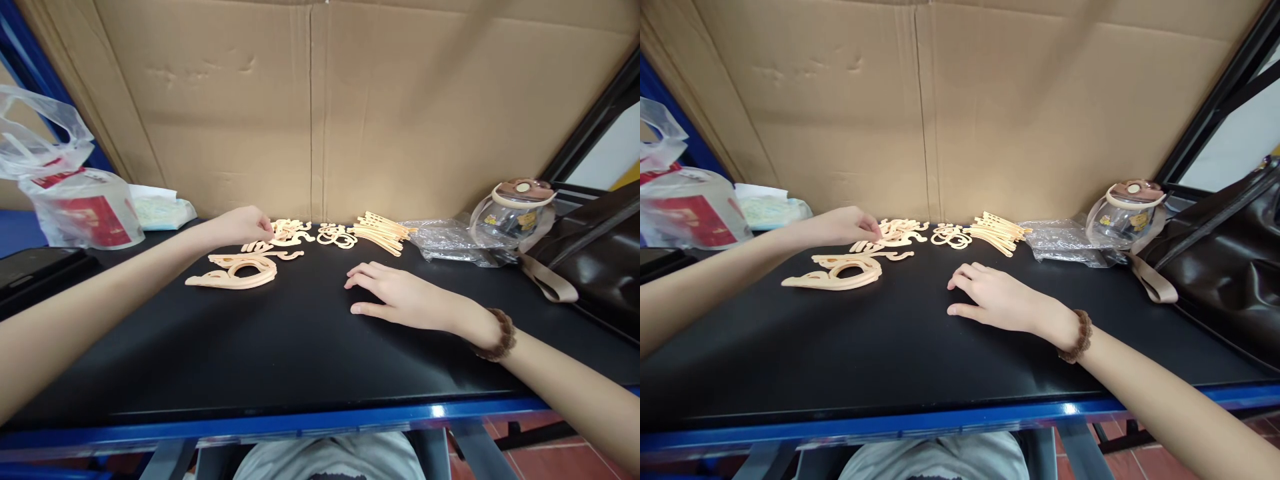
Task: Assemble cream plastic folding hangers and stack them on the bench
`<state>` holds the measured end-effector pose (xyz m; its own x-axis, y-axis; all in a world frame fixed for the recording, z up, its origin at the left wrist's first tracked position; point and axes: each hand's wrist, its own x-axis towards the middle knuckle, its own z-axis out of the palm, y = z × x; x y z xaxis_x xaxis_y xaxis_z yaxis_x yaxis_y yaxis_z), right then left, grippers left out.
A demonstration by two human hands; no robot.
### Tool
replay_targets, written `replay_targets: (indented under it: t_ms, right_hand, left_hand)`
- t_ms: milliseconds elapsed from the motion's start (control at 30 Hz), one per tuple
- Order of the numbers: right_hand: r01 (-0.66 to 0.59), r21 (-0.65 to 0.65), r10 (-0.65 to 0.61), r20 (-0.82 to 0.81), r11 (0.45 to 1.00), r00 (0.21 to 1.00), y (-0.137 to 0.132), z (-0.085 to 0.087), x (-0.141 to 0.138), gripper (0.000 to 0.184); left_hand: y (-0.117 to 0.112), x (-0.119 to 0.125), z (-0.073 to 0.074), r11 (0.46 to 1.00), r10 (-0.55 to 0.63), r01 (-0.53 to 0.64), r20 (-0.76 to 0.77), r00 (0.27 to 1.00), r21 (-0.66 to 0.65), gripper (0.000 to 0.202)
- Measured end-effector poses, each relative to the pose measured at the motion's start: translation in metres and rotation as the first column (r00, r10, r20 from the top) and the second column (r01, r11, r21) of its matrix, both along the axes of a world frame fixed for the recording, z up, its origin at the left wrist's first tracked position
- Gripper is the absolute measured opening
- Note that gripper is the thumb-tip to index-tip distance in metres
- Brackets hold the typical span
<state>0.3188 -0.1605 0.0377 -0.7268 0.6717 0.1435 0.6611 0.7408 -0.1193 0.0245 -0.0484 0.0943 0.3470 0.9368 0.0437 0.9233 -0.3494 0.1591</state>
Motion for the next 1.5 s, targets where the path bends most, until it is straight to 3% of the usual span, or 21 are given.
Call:
replay_targets:
  t_ms: [100, 200, 367, 567, 700, 800, 900, 1000, 1067, 1167, 1333, 1500]
  right_hand:
    - [0.001, -0.005, -0.001, -0.008, 1.000, 1.000, 0.000, 0.000, 0.000, 0.041]
    - [-0.002, -0.010, 0.001, -0.019, 1.000, 1.000, 0.000, 0.000, 0.000, 0.040]
    - [-0.005, -0.005, 0.005, -0.016, 1.000, 1.000, -0.002, 0.002, -0.001, 0.041]
    - [0.008, -0.008, -0.008, 0.014, 1.000, 1.000, -0.003, 0.003, -0.003, 0.043]
    - [0.001, 0.001, -0.001, 0.002, 1.000, 1.000, -0.003, 0.000, -0.004, 0.042]
    - [-0.011, -0.004, 0.011, -0.035, 1.000, 0.999, 0.001, 0.003, -0.001, 0.040]
    - [0.093, -0.002, -0.092, -0.142, 0.996, 0.986, 0.014, 0.010, 0.011, 0.032]
    - [0.341, 0.116, -0.312, -0.217, 0.933, 0.925, 0.034, 0.013, 0.034, 0.028]
    - [0.438, 0.164, -0.413, -0.169, 0.884, 0.895, 0.048, 0.010, 0.049, 0.030]
    - [0.447, 0.237, -0.459, -0.008, 0.862, 0.889, 0.061, 0.000, 0.061, 0.034]
    - [0.499, 0.268, -0.539, 0.104, 0.824, 0.836, 0.063, -0.005, 0.057, 0.028]
    - [0.564, 0.267, -0.608, 0.117, 0.781, 0.786, 0.055, 0.002, 0.054, 0.025]
  left_hand:
    - [0.005, -0.017, 0.001, 0.978, -0.106, 0.104, 0.000, 0.994, -0.179, 0.026]
    - [0.006, -0.023, -0.003, 0.966, -0.121, 0.113, -0.017, 0.993, -0.234, 0.029]
    - [-0.010, -0.004, -0.008, 0.995, -0.104, 0.104, -0.062, 0.993, 0.004, 0.038]
    - [-0.030, 0.033, -0.018, 0.979, -0.194, 0.203, -0.232, 0.953, 0.016, 0.028]
    - [-0.036, 0.052, -0.031, 0.945, -0.266, 0.294, -0.185, 0.946, 0.143, 0.025]
    - [-0.045, 0.069, -0.038, 0.924, -0.330, 0.351, -0.144, 0.933, 0.154, 0.026]
    - [-0.063, 0.086, -0.044, 0.903, -0.406, 0.413, -0.080, 0.910, 0.120, 0.021]
    - [-0.089, 0.100, -0.050, 0.855, -0.513, 0.508, 0.017, 0.859, 0.107, 0.019]
    - [-0.106, 0.104, -0.051, 0.797, -0.603, 0.595, 0.091, 0.792, 0.104, 0.019]
    - [-0.121, 0.105, -0.049, 0.752, -0.653, 0.657, 0.200, 0.731, 0.054, 0.030]
    - [-0.116, 0.094, -0.047, 0.709, -0.700, 0.705, 0.149, 0.698, 0.029, 0.027]
    - [-0.107, 0.085, -0.059, 0.746, -0.654, 0.664, 0.258, 0.711, 0.061, 0.023]
